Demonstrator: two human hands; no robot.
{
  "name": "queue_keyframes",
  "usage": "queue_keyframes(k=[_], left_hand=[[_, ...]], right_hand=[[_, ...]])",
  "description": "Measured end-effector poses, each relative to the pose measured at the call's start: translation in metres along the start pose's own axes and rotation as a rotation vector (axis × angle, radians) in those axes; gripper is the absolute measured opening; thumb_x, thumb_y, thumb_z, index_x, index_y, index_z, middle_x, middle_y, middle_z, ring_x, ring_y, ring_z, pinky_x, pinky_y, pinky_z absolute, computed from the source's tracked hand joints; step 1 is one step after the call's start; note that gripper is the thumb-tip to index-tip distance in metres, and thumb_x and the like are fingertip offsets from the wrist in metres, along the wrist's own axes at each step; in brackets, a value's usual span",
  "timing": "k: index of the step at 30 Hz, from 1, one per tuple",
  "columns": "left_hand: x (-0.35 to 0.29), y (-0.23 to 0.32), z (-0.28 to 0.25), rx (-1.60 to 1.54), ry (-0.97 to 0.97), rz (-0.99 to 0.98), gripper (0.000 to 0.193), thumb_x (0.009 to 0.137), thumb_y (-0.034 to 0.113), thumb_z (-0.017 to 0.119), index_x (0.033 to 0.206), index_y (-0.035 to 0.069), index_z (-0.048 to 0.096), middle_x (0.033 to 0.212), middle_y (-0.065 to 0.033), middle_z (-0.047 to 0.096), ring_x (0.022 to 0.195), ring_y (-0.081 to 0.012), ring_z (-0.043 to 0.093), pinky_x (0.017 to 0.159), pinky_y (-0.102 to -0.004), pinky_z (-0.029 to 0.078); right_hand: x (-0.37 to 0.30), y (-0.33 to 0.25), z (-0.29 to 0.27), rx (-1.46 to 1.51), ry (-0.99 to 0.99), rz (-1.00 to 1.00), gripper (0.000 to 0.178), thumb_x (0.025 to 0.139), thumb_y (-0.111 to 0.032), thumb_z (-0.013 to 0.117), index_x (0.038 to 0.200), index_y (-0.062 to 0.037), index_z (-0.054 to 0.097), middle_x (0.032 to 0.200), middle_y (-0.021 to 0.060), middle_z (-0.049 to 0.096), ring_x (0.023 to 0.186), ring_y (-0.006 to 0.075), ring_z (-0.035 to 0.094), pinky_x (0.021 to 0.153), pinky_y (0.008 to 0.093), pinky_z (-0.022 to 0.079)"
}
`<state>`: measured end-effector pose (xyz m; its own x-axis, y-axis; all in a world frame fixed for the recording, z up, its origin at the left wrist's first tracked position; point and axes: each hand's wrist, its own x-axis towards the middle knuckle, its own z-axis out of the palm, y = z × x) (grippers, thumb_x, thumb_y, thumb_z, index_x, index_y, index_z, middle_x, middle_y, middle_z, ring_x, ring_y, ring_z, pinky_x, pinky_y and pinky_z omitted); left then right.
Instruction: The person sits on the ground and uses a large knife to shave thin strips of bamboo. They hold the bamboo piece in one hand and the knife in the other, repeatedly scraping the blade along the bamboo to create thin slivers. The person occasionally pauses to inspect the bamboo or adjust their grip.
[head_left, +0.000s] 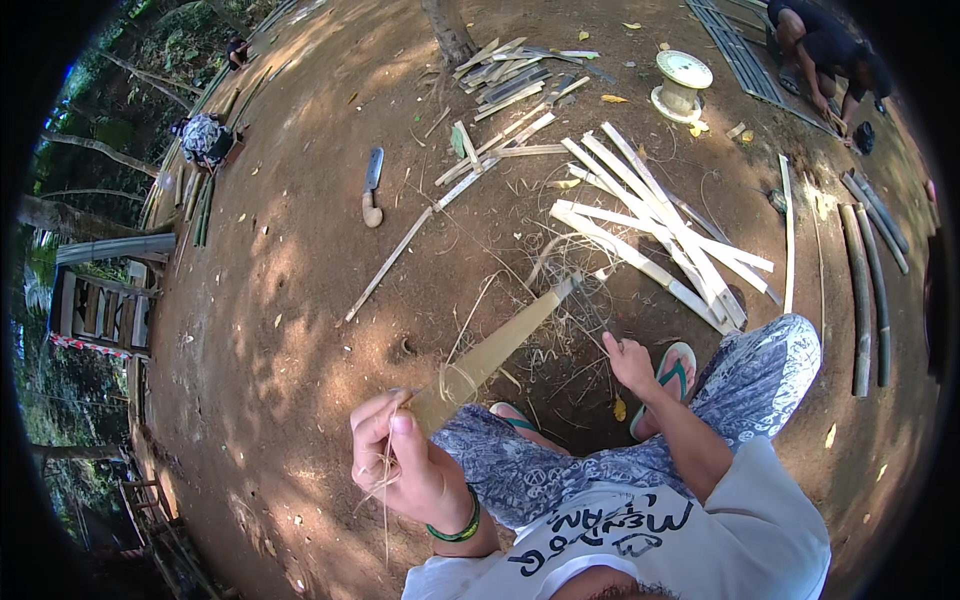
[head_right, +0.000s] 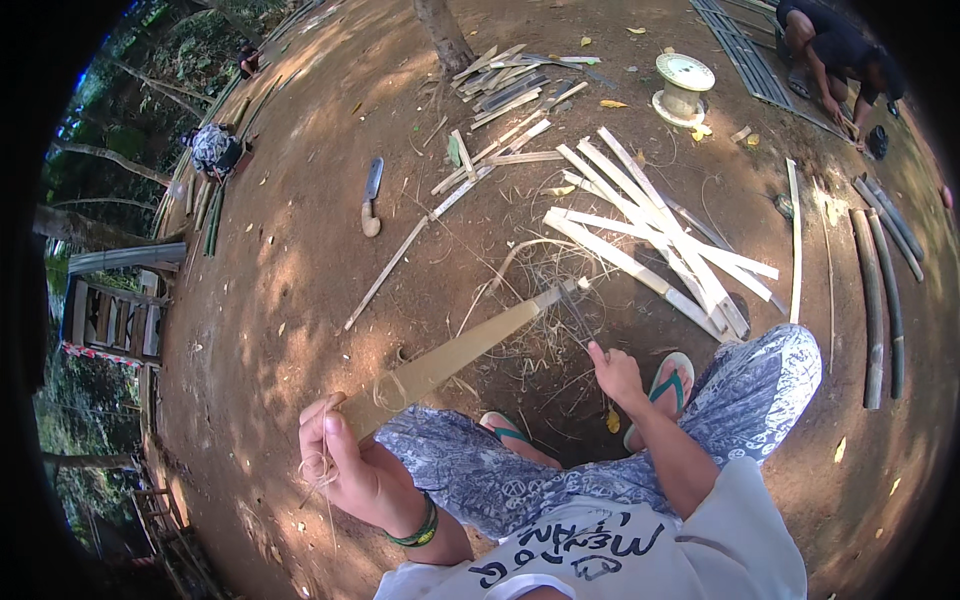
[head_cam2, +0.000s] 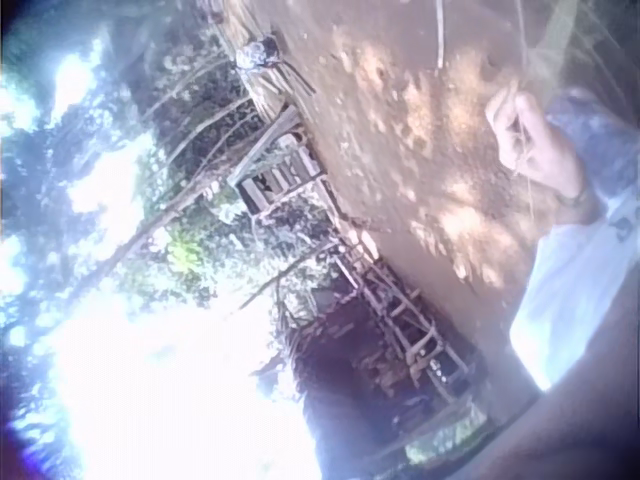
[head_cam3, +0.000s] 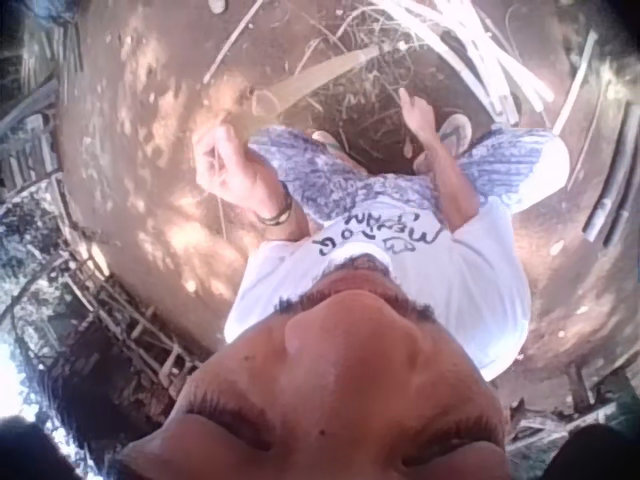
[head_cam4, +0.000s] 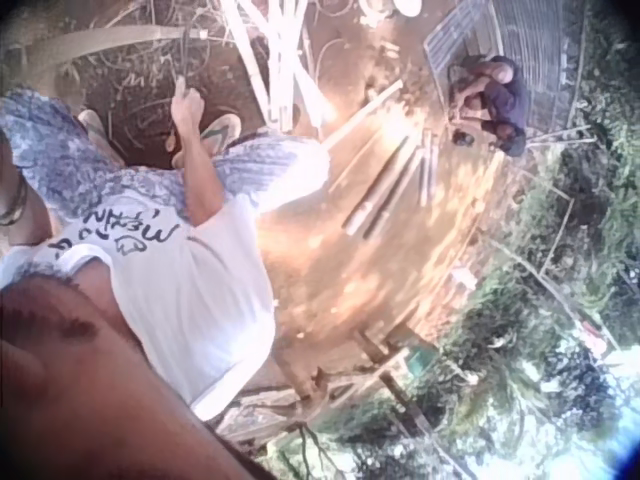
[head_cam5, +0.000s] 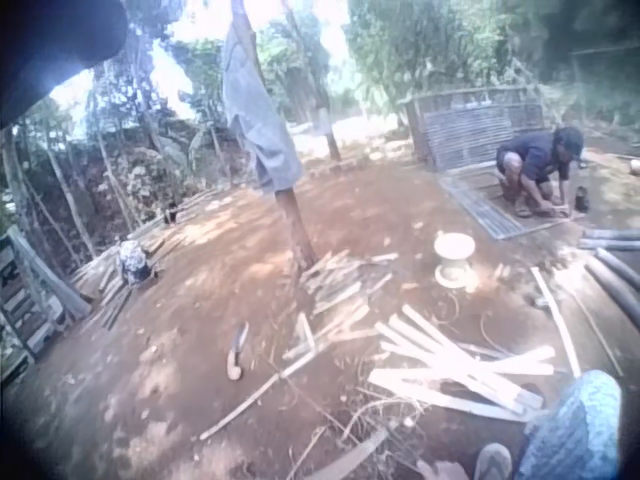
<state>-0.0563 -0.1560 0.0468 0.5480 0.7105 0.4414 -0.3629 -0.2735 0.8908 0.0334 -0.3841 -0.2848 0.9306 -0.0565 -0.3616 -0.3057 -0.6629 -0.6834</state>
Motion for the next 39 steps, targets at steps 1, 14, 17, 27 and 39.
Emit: queue_keyframes(k=[1,14,17,27,39], left_hand=[[0.004,-0.002,0.000,0.016,-0.024,0.055,0.014,0.092,0.006,0.062,0.093,-0.007,0.066,0.097,-0.0171,0.065,0.087,-0.0190,0.061,0.083,-0.0314,0.048],[0.016,-0.007,-0.024,0.101,-0.125,0.139,0.017,0.095,0.007,0.061,0.097,-0.009,0.067,0.099,-0.0151,0.063,0.086,-0.0169,0.060,0.078,-0.0285,0.047],[0.010,-0.001,-0.029,0.142,-0.138,0.145,0.019,0.089,0.009,0.066,0.096,-0.009,0.070,0.093,-0.0186,0.067,0.081,-0.0212,0.061,0.074,-0.0310,0.047],[0.000,-0.011,-0.047,0.118,-0.155,0.168,0.027,0.092,0.020,0.068,0.097,-0.006,0.070,0.086,-0.0187,0.065,0.076,-0.0239,0.064,0.068,-0.0339,0.051],[0.005,-0.010,-0.033,0.123,-0.116,0.133,0.022,0.099,0.015,0.058,0.108,-0.003,0.066,0.101,-0.0134,0.061,0.089,-0.0185,0.057,0.080,-0.0330,0.047]], right_hand=[[-0.004,0.001,0.000,-0.007,-0.018,0.026,0.067,0.099,-0.058,0.049,0.080,0.0054,0.064,0.069,0.0260,0.064,0.073,0.0437,0.067,0.069,0.0520,0.049],[-0.103,-0.150,-0.054,0.364,-0.152,-0.624,0.040,0.093,-0.036,0.068,0.091,0.0034,0.064,0.050,0.0171,0.052,0.044,0.0338,0.057,0.048,0.0417,0.042],[-0.064,-0.096,-0.009,0.356,-0.013,-0.187,0.053,0.095,-0.047,0.064,0.078,0.0035,0.062,0.053,0.0174,0.056,0.048,0.0340,0.059,0.051,0.0435,0.044],[-0.074,-0.103,-0.036,0.245,-0.124,-0.413,0.050,0.097,-0.045,0.061,0.078,0.0013,0.062,0.055,0.0179,0.056,0.051,0.0363,0.059,0.052,0.0447,0.043],[0.006,-0.055,-0.007,0.177,-0.157,-0.295,0.056,0.100,-0.050,0.056,0.079,0.0015,0.064,0.061,0.0227,0.058,0.059,0.0377,0.061,0.058,0.0467,0.045]])
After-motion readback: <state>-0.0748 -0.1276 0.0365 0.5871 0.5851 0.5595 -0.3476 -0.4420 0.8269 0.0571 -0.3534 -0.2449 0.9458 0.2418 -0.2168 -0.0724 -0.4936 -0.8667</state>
